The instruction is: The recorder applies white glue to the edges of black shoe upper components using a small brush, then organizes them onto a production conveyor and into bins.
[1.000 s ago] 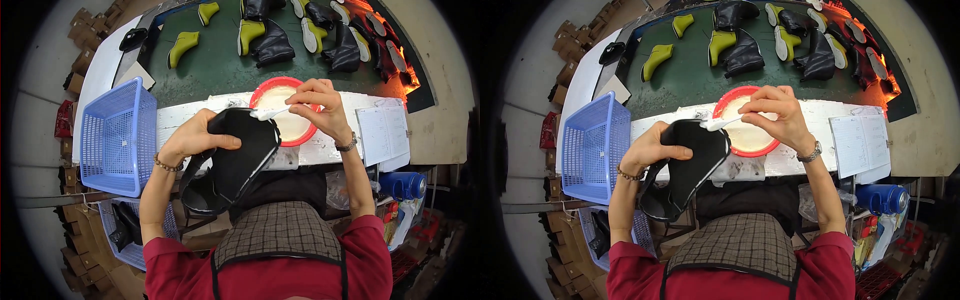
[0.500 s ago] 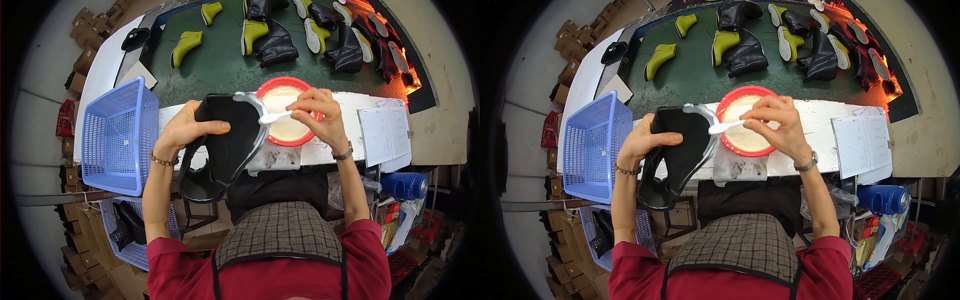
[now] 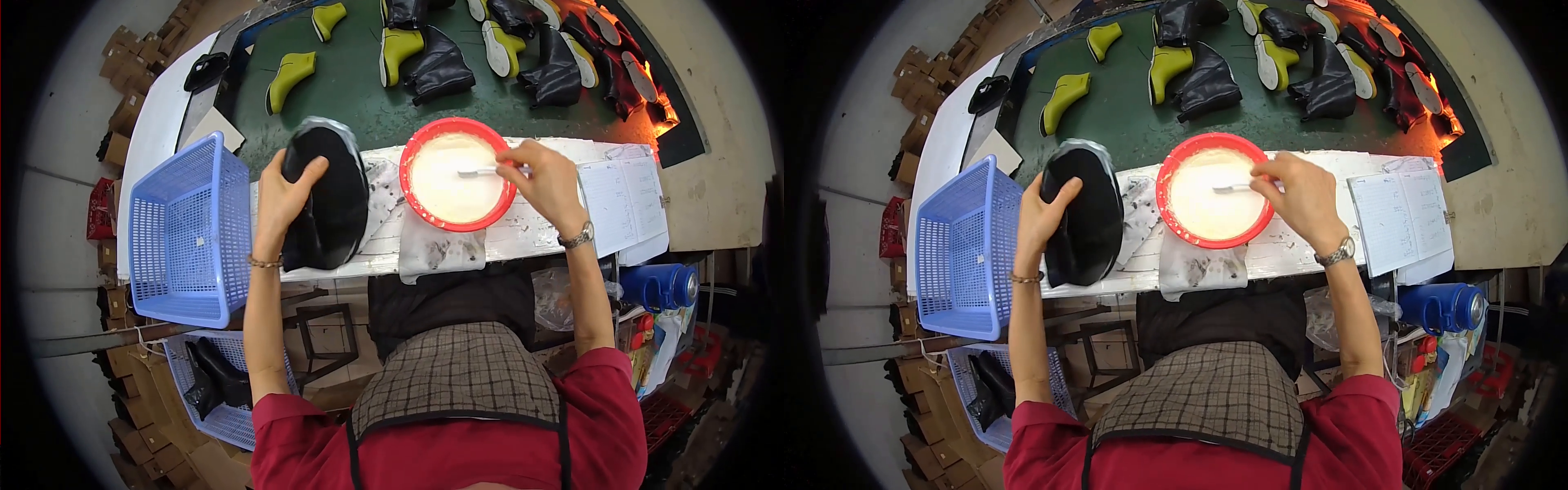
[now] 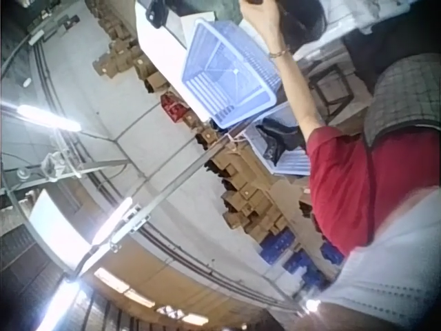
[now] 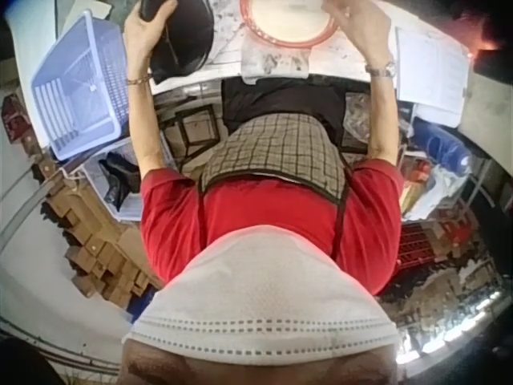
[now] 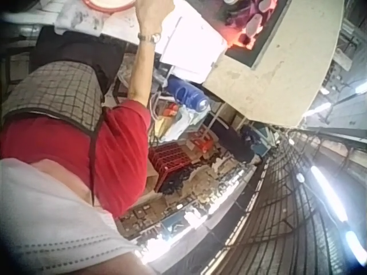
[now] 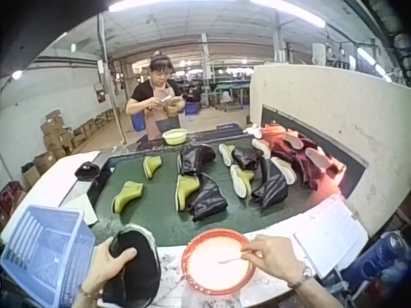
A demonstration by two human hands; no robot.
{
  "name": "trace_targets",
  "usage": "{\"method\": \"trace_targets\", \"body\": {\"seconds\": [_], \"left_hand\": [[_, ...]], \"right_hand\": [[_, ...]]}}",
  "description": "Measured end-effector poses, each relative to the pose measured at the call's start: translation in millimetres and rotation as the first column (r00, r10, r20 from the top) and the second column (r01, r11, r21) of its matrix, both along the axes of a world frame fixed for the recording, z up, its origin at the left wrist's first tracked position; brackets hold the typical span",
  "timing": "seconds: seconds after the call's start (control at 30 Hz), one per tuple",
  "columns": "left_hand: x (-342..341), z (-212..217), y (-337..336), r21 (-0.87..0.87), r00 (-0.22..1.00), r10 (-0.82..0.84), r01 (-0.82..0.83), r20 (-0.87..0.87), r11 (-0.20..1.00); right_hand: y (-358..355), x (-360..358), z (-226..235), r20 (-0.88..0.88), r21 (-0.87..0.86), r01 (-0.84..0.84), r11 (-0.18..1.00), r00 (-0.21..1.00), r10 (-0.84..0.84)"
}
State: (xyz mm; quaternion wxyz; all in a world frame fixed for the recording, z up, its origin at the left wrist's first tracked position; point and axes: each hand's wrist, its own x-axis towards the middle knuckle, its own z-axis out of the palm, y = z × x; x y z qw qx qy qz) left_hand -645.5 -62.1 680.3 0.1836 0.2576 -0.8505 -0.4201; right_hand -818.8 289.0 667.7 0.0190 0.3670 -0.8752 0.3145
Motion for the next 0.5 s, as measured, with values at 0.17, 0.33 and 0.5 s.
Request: {"method": "trace_targets", "body": {"seconds": [0.17, 0.33, 0.5], "left_hand": [[30.1, -65.3, -3.8, 0.109, 0.992, -0.116, 0.120, -0.042, 0.987], [65.5, -78.8, 24.2, -0.511, 0.943, -0.071, 0.240, 0.326, 0.826], [60.5, -72.5, 22.5, -0.343, 0.999, -0.048, 0.047, 0.007, 0.938]], "right_hand": [[12.1, 11.8, -36.5, -0.231, 0.167, 0.107, 0.980, 0.971, -0.067], [9.0, 13.3, -32.9, -0.309, 0.133, 0.084, 0.988, 0.950, -0.040], [19.7, 16.5, -32.0, -0.237, 0.076, 0.112, 0.991, 0.967, -0.091]]}}
